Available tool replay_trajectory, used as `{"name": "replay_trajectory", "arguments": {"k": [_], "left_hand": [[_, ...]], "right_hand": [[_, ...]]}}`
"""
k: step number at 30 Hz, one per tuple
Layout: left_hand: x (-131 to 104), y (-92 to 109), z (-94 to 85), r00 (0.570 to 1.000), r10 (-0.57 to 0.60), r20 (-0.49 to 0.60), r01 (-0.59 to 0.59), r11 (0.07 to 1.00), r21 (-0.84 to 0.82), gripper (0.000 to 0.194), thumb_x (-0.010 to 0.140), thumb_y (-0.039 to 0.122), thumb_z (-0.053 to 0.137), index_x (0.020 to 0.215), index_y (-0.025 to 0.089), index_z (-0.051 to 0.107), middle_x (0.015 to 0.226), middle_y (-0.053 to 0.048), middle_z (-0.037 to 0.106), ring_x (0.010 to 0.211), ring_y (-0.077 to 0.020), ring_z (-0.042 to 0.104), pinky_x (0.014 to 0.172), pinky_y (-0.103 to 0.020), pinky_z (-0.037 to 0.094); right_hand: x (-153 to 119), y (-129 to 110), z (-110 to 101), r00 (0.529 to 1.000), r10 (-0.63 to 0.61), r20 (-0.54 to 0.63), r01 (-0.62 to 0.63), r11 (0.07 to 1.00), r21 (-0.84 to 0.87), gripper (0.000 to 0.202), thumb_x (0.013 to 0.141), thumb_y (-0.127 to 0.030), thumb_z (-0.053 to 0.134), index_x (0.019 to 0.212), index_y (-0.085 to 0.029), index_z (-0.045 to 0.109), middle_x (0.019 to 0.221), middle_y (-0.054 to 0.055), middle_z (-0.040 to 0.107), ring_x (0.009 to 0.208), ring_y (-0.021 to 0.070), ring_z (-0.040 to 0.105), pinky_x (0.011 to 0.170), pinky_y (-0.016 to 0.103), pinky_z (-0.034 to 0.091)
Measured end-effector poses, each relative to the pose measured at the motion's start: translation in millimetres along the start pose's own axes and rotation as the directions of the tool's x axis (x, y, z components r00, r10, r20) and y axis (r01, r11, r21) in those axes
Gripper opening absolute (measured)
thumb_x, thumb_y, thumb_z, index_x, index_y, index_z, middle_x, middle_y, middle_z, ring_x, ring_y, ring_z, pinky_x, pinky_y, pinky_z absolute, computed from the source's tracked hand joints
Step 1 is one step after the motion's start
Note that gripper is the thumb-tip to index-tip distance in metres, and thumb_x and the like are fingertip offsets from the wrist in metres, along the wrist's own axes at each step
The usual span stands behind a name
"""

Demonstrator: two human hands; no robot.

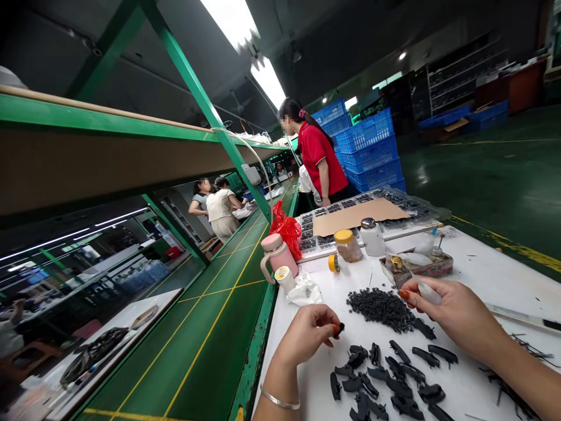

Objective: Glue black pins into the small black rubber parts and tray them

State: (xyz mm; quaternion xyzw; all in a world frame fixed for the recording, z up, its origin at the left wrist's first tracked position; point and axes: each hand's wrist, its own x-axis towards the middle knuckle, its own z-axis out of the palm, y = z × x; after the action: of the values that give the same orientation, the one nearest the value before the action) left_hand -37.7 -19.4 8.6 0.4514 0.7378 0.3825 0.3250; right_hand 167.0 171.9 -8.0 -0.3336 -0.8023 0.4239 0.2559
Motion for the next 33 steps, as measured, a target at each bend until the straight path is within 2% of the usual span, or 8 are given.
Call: {"name": "replay_trajectory", "arguments": {"k": [4, 6, 9, 13, 16, 25, 29, 33], "left_hand": [[2, 14, 18.4, 0.979, 0.076, -0.19, -0.111, 0.977, -0.183, 0.015, 0.073, 0.014, 0.056, 0.084, 0.011, 0.064, 0.074, -0.006, 0.063, 0.065, -0.0143, 0.059, 0.058, -0.025, 0.053], [1, 21, 27.0, 0.933, 0.139, -0.333, -0.22, 0.951, -0.217, 0.012, 0.071, 0.012, 0.062, 0.082, 0.012, 0.066, 0.078, -0.006, 0.064, 0.068, -0.0156, 0.06, 0.059, -0.025, 0.053], [-4, 28, 36.7, 0.844, 0.321, -0.43, -0.384, 0.921, -0.066, 0.017, 0.07, 0.009, 0.067, 0.085, 0.016, 0.067, 0.085, -0.005, 0.065, 0.077, -0.0174, 0.062, 0.063, -0.025, 0.054], [-7, 26, 44.1, 0.761, 0.551, -0.342, -0.541, 0.83, 0.135, 0.032, 0.073, 0.003, 0.063, 0.099, 0.021, 0.065, 0.087, -0.003, 0.066, 0.082, -0.017, 0.062, 0.068, -0.025, 0.054], [-5, 19, 46.4, 0.726, 0.642, -0.247, -0.603, 0.767, 0.221, 0.044, 0.076, 0.0, 0.057, 0.112, 0.025, 0.058, 0.092, -0.003, 0.066, 0.082, -0.0173, 0.062, 0.073, -0.029, 0.054], [-2, 11, 51.0, 0.614, 0.766, -0.188, -0.681, 0.635, 0.365, 0.077, 0.073, -0.004, 0.052, 0.136, 0.036, 0.032, 0.094, -0.002, 0.068, 0.082, -0.0192, 0.065, 0.077, -0.034, 0.055], [-4, 16, 53.3, 0.545, 0.826, -0.145, -0.718, 0.549, 0.428, 0.077, 0.076, -0.003, 0.048, 0.14, 0.034, 0.028, 0.1, -0.005, 0.067, 0.086, -0.0203, 0.065, 0.077, -0.034, 0.055], [-5, 26, 51.9, 0.571, 0.815, -0.096, -0.725, 0.556, 0.408, 0.066, 0.076, -0.004, 0.045, 0.131, 0.032, 0.044, 0.102, -0.007, 0.067, 0.089, -0.0206, 0.064, 0.077, -0.033, 0.054]], "right_hand": [[-6, -8, 12, 0.99, -0.041, 0.135, 0.023, 0.991, 0.13, 0.027, 0.073, -0.055, 0.058, 0.069, -0.029, 0.064, 0.072, 0.007, 0.062, 0.073, 0.0289, 0.057, 0.07, 0.039, 0.041], [-9, -11, 21, 0.965, -0.042, 0.26, -0.022, 0.971, 0.237, 0.029, 0.071, -0.058, 0.06, 0.071, -0.029, 0.064, 0.07, 0.008, 0.06, 0.068, 0.0262, 0.055, 0.061, 0.036, 0.042], [-15, -18, 31, 0.898, -0.06, 0.435, -0.154, 0.885, 0.439, 0.033, 0.073, -0.06, 0.058, 0.082, -0.029, 0.067, 0.075, 0.008, 0.061, 0.063, 0.0214, 0.053, 0.049, 0.03, 0.037], [-23, -25, 34, 0.803, -0.057, 0.593, -0.396, 0.694, 0.602, 0.035, 0.081, -0.054, 0.055, 0.088, -0.022, 0.066, 0.08, 0.008, 0.064, 0.063, 0.0145, 0.054, 0.047, 0.022, 0.032], [-25, -25, 33, 0.773, -0.082, 0.629, -0.456, 0.617, 0.641, 0.035, 0.084, -0.048, 0.054, 0.084, -0.014, 0.063, 0.072, 0.007, 0.063, 0.056, 0.0098, 0.052, 0.045, 0.018, 0.03], [-25, -27, 42, 0.765, -0.13, 0.631, -0.471, 0.556, 0.685, 0.027, 0.08, -0.036, 0.064, 0.086, -0.014, 0.049, 0.068, 0.002, 0.06, 0.053, 0.006, 0.049, 0.045, 0.015, 0.031], [-26, -26, 42, 0.774, -0.137, 0.618, -0.451, 0.566, 0.69, 0.028, 0.078, -0.035, 0.066, 0.086, -0.013, 0.049, 0.068, 0.002, 0.059, 0.056, 0.0068, 0.05, 0.047, 0.016, 0.033], [-25, -28, 40, 0.809, -0.072, 0.583, -0.436, 0.591, 0.678, 0.031, 0.071, -0.034, 0.071, 0.078, -0.015, 0.048, 0.064, -0.001, 0.055, 0.055, 0.0077, 0.048, 0.047, 0.017, 0.032]]}}
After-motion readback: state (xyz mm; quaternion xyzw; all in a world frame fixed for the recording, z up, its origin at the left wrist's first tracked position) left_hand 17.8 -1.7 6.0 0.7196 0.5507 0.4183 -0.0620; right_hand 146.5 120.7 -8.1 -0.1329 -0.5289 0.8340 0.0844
